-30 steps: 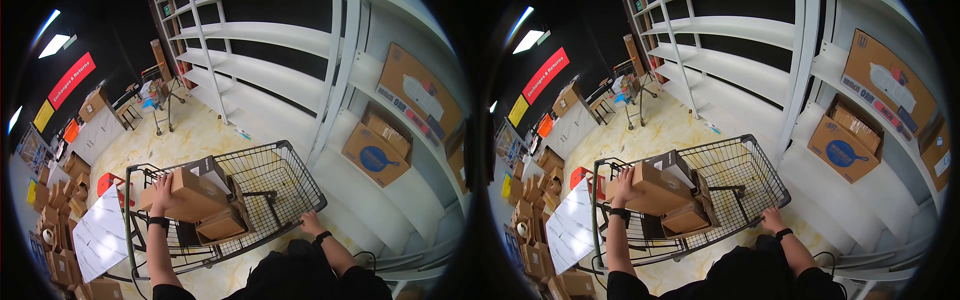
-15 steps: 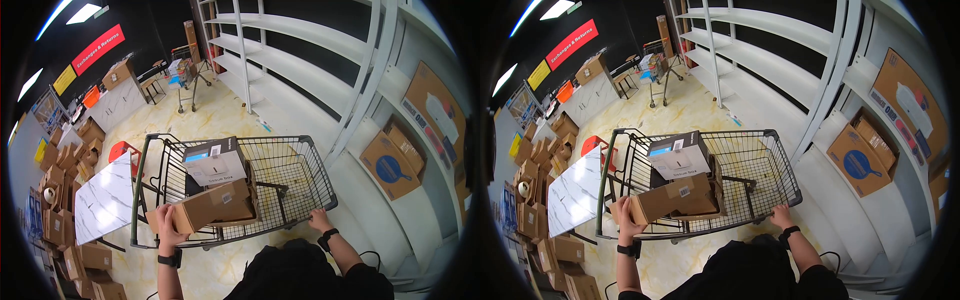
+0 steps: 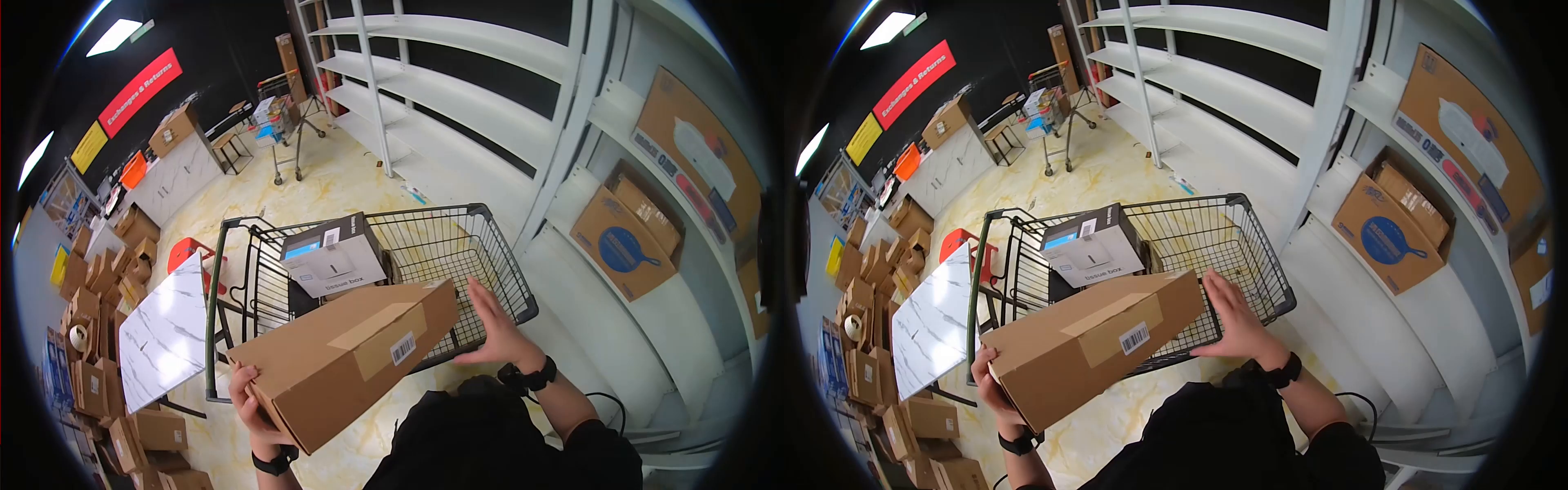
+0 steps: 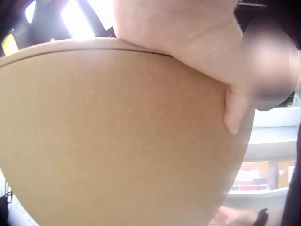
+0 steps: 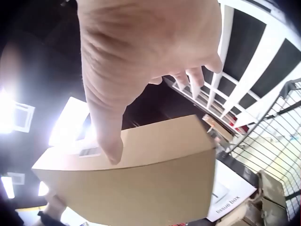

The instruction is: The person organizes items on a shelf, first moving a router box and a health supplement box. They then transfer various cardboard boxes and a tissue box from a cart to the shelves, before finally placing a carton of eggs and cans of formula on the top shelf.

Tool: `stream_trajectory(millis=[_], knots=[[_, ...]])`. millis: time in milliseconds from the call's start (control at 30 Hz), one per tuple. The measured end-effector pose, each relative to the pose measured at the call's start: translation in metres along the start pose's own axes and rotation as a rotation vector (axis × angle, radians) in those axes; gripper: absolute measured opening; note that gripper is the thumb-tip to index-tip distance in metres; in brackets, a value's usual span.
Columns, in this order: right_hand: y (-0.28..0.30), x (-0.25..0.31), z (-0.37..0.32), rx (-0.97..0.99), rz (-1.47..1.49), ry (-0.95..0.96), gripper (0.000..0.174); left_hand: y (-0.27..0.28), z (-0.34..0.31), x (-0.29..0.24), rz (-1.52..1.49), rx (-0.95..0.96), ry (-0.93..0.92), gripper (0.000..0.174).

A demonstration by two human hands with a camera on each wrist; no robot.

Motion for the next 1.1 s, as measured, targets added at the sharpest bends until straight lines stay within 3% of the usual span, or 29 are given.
stream_trajectory(millis=[67, 200, 267, 367, 400, 533, 567, 600, 633, 700, 767, 800, 833, 900, 933, 967, 1033, 1067, 1100], knots=[[0.003, 0.029, -0.003, 0.095, -0.138, 0.116, 0.104, -0.018, 0.008, -0.011, -0.045, 0.051, -0.065, 0.084], [0.017, 0.043, -0.018, 0.025, -0.256, 0.217, 0.093, -0.050, 0.012, -0.015, -0.215, 0.055, -0.101, 0.069], [0.032, 0.039, -0.027, -0.031, -0.304, 0.193, 0.090, -0.063, 0.017, -0.008, -0.327, -0.025, 0.011, 0.054], [0.063, 0.040, -0.038, -0.123, -0.334, 0.145, 0.086, -0.091, 0.022, 0.002, -0.318, 0.059, 0.165, 0.068], [0.074, 0.042, -0.043, -0.160, -0.314, 0.128, 0.085, -0.097, 0.014, 0.015, -0.365, 0.016, 0.182, 0.048], [0.108, 0.042, -0.064, -0.270, -0.317, 0.096, 0.081, -0.132, 0.032, 0.000, -0.491, -0.010, 0.047, 0.038], [0.118, 0.044, -0.072, -0.322, -0.315, 0.103, 0.080, -0.142, 0.036, -0.008, -0.517, -0.005, 0.043, 0.038], [0.129, 0.045, -0.080, -0.374, -0.315, 0.112, 0.079, -0.151, 0.045, -0.014, -0.634, -0.018, 0.147, 0.026], [0.136, 0.044, -0.087, -0.386, -0.339, 0.099, 0.079, -0.161, 0.051, -0.014, -0.750, -0.029, 0.253, 0.038], [0.155, 0.045, -0.105, -0.477, -0.379, 0.121, 0.080, -0.178, 0.059, -0.018, -0.865, -0.010, 0.316, 0.041], [0.175, 0.046, -0.121, -0.562, -0.433, 0.141, 0.081, -0.199, 0.085, -0.050, -0.559, 0.177, 0.112, 0.046], [0.185, 0.049, -0.132, -0.636, -0.463, 0.174, 0.082, -0.204, 0.091, -0.072, -0.504, 0.127, -0.190, 0.046], [0.191, 0.048, -0.142, -0.651, -0.485, 0.161, 0.082, -0.221, 0.091, -0.077, -0.531, 0.131, -0.200, 0.046], [0.218, 0.054, -0.174, -0.910, -0.615, 0.188, 0.080, -0.238, 0.093, -0.093, -0.316, -0.077, -0.320, 0.047], [0.230, 0.056, -0.191, -0.997, -0.642, 0.194, 0.083, -0.257, 0.083, -0.083, -0.292, 0.164, -0.208, 0.058], [0.236, 0.057, -0.205, -1.010, -0.670, 0.187, 0.083, -0.273, 0.076, -0.081, -0.471, 0.191, -0.170, 0.072], [0.258, 0.049, -0.248, -1.186, -0.685, -0.028, 0.086, -0.302, 0.080, -0.100, -0.517, 0.268, -0.118, 0.102], [0.255, 0.046, -0.279, -1.197, -0.711, -0.033, 0.086, -0.311, 0.077, -0.109, -0.649, 0.206, -0.168, 0.096], [0.253, 0.022, -0.325, -1.278, -0.660, -0.238, 0.088, -0.322, 0.073, -0.113, -0.673, 0.205, -0.174, 0.096]])
Point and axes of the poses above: each hand's wrist, its own z-axis towards the middle knuckle, its own y-axis out of the back of the hand, x = y × z, the point moved 9 cm from there along z, towards the middle knuckle, and after that the axes turned 12 degrees about -x, right-handed, at the moved point
